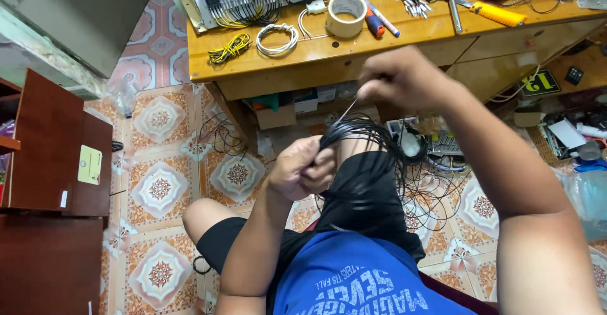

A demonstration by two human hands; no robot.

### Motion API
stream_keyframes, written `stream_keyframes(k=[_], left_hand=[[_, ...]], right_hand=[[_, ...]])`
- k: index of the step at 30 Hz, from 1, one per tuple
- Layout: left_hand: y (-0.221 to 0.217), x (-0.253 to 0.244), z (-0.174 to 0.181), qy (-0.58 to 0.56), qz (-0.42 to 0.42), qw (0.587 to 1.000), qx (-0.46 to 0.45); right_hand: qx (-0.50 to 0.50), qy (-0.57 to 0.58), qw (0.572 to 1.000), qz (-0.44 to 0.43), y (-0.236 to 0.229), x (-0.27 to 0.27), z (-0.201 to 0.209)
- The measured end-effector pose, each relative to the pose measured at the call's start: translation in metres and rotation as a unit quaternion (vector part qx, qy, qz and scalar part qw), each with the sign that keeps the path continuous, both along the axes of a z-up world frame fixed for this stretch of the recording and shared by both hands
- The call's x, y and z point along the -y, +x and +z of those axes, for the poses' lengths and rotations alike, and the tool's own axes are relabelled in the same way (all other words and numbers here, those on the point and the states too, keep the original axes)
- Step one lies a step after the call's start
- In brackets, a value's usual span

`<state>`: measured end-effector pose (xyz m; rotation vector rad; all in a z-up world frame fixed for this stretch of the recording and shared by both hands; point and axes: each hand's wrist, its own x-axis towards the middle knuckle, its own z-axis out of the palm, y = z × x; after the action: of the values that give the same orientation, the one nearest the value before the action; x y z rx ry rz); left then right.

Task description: Coiling a long black wire and securing the loops with white tape.

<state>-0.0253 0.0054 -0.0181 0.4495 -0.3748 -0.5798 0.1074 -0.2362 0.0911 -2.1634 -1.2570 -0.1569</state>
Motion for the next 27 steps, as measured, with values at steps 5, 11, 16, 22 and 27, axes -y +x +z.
stream_keyframes(k=[5,11,16,22,27], left_hand=[[0.001,-0.046,0.002,-0.156,-0.119,0.977,-0.082],[0.000,-0.083,0.035,-0.188,0.029,0.980,-0.054],[0.013,-0.070,0.039,-0.099,0.112,0.988,-0.028],[0.022,-0.050,0.035,0.036,0.260,0.965,-0.001],[0.038,-0.025,0.001,0.154,0.347,0.924,0.050]], right_hand=[[-0.185,-0.005,0.970,-0.157,0.067,0.105,-0.045],[-0.183,0.039,0.924,-0.332,0.066,0.222,-0.105],[-0.095,0.023,0.935,-0.342,0.037,0.213,-0.153],[-0.067,-0.255,0.913,-0.311,-0.041,0.131,-0.154],[0.006,-0.193,0.974,-0.122,-0.103,0.044,-0.128]])
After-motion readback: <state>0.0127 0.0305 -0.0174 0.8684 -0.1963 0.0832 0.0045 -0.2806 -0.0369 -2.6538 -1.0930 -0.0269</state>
